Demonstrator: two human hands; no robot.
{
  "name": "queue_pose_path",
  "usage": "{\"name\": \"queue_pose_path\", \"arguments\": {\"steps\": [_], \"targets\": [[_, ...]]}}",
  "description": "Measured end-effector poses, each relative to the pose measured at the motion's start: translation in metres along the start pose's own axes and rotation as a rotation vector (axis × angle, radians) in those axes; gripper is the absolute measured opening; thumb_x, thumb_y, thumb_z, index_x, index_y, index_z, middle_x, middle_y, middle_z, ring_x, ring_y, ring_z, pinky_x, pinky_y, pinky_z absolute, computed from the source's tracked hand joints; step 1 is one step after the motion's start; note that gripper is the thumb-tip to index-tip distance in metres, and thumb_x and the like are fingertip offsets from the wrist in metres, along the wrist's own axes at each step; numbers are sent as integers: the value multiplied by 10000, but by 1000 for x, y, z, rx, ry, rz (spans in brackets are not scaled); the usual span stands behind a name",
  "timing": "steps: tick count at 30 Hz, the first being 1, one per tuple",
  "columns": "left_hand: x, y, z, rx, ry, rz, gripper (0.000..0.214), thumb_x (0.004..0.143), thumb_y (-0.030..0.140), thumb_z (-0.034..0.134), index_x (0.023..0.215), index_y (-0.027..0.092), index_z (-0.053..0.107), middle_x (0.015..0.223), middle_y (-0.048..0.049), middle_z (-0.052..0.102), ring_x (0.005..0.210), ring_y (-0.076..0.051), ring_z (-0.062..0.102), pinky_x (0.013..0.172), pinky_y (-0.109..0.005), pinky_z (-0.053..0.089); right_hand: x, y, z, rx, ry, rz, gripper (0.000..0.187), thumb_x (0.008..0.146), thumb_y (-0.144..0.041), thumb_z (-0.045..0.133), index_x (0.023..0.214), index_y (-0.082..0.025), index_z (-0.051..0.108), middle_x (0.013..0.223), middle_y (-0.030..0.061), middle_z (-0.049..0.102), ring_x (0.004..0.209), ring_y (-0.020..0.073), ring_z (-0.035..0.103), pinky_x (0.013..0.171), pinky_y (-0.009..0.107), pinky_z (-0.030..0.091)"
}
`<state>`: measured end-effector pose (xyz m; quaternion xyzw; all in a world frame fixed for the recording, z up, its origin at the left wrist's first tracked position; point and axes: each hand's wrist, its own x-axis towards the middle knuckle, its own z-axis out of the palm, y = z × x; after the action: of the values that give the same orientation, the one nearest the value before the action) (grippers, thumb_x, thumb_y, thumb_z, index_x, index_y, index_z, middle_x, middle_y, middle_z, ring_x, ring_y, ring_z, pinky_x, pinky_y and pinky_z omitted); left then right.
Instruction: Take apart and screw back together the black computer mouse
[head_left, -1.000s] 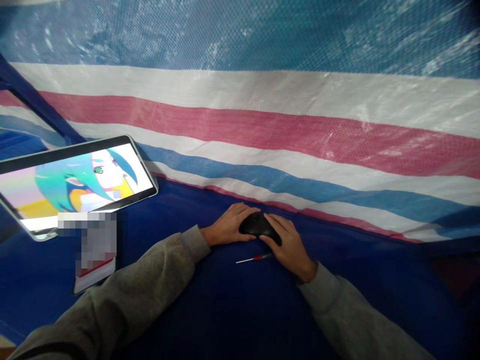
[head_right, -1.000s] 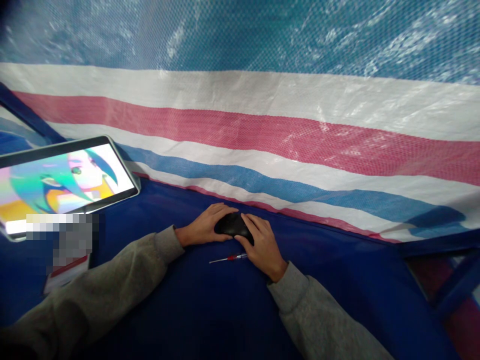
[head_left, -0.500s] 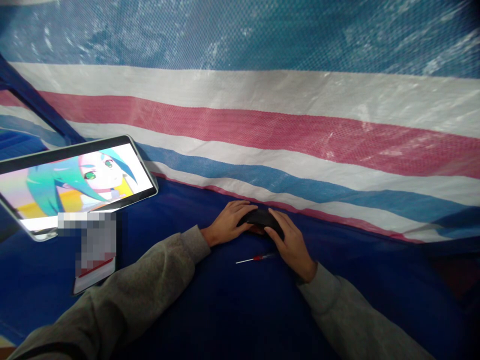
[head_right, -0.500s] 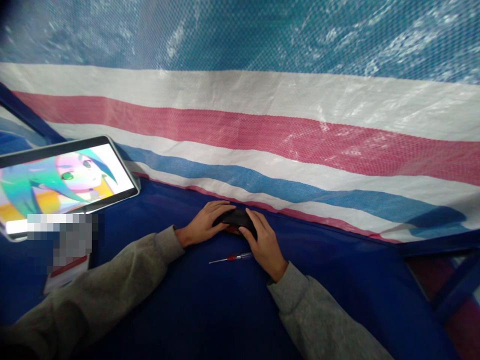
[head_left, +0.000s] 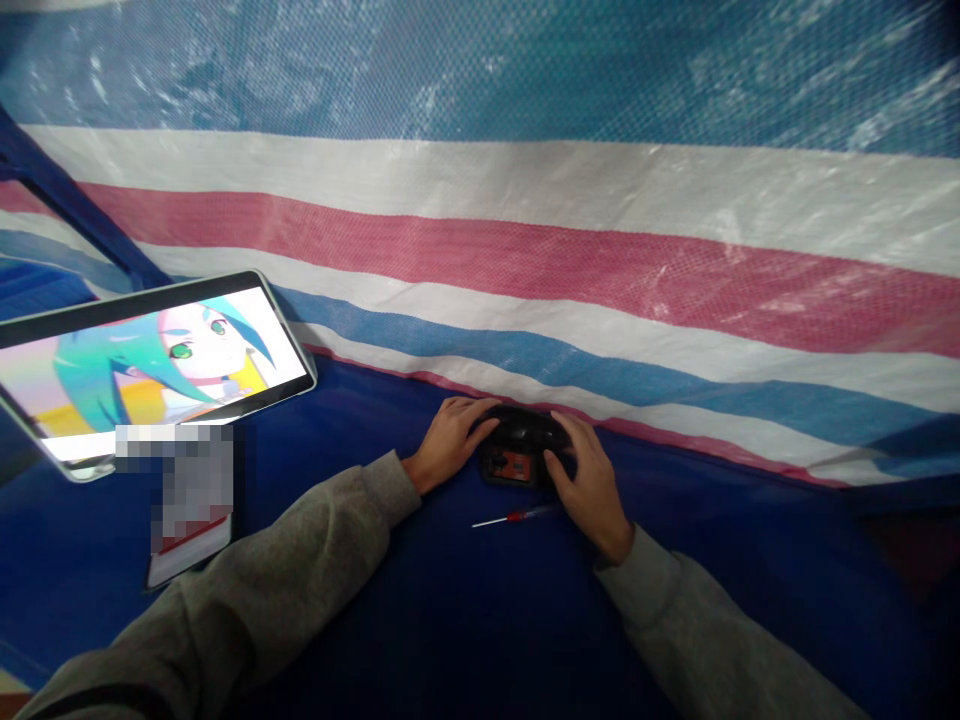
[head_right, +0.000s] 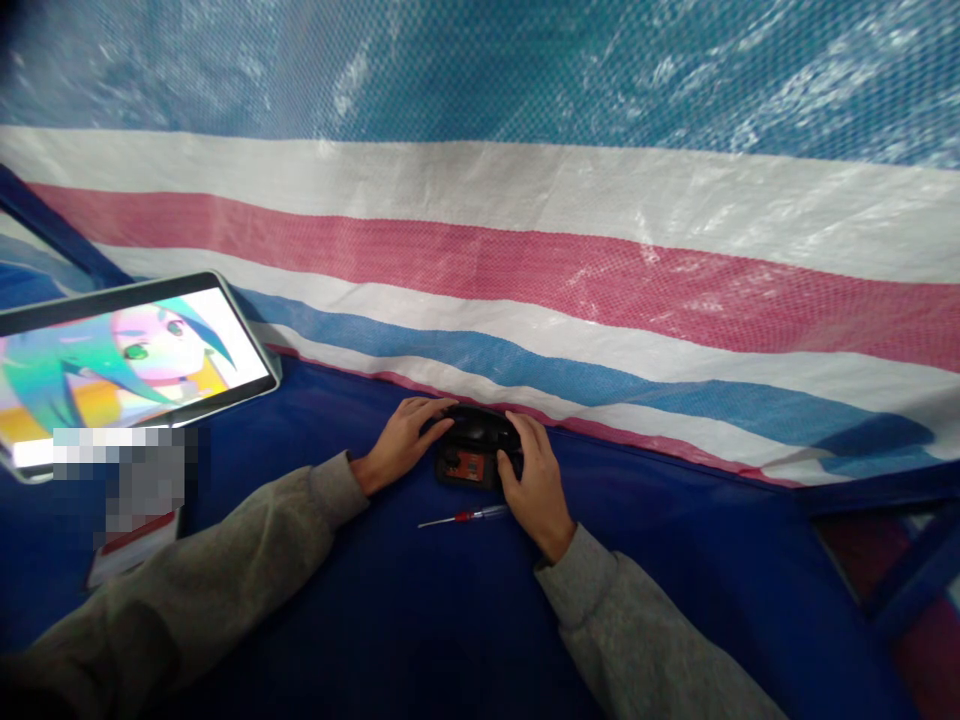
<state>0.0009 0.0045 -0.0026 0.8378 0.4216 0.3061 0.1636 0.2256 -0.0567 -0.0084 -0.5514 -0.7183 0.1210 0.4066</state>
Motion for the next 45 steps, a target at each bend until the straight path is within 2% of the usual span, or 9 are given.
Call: {"name": "queue_pose_path", "arguments": {"steps": [4,7,12,18,23,28,31,40,45], "targets": [[-3,4,-4,36,76,-27,356,960,398,504,1262,214,541,1000,-44,652,1010,-216,590,943,-384,431,0,-1,1,-45,7,4,429,921,-311,466,1337,-207,478,1288,130,530,1214,267,505,1051,505,416],[-7,9,-9,47,106,80,340,925,407,538,1196,206,574,1098,-81,618,1038,-233,556,918,-381,420,0,-3,1,-65,9,10,411,923,-296,458,1322,-201,492,1290,134,517,1219,265,493,1064,502,400],[-10,13,-12,57,-213,419,271,924,330,503,1119,191,629,1057,-95,626,967,-225,562,859,-376,398,0,-6,-2,-80,31,-5,347,920,-278,458,1248,-201,543,1282,137,516,1218,272,485,1054,507,399],[-9,12,-8,83,-257,394,288,942,281,484,1197,219,604,1144,-98,614,1038,-231,553,883,-381,383,-1,-9,-3,-83,39,-46,324,918,-253,468,1226,-206,558,1262,130,531,1210,268,490,1044,502,398],[-10,8,-6,55,-176,447,291,967,279,477,1228,204,582,1148,-99,638,1077,-229,563,922,-397,404,-3,-16,-7,-119,96,-119,328,911,-253,494,1226,-206,576,1268,132,532,1210,280,490,1041,505,388],[-11,10,-3,-80,60,504,257,970,226,495,1205,174,586,1157,-122,616,1107,-207,577,948,-388,485,-6,-18,-4,-96,35,-251,401,891,-266,562,1289,-211,555,1206,125,594,1150,276,542,972,477,444],[-10,16,-1,-182,133,493,253,970,183,491,1207,166,579,1180,-127,601,1109,-195,589,921,-359,538,-7,-16,0,-93,73,-289,412,882,-244,601,1291,-205,563,1132,118,636,1070,254,582,918,443,474],[-9,24,-3,-380,139,359,395,947,204,555,1339,201,510,1325,-122,560,1240,-211,547,1062,-410,480,-6,-21,-1,65,171,-82,332,864,-261,651,1193,-214,643,1084,92,668,1002,221,632,903,400,504],[-10,20,3,-361,172,383,376,951,146,529,1319,220,546,1296,-101,589,1211,-193,575,1031,-384,516,-7,-21,0,53,206,-139,362,865,-232,645,1226,-213,637,1085,99,670,1003,222,633,903,400,509]]}}
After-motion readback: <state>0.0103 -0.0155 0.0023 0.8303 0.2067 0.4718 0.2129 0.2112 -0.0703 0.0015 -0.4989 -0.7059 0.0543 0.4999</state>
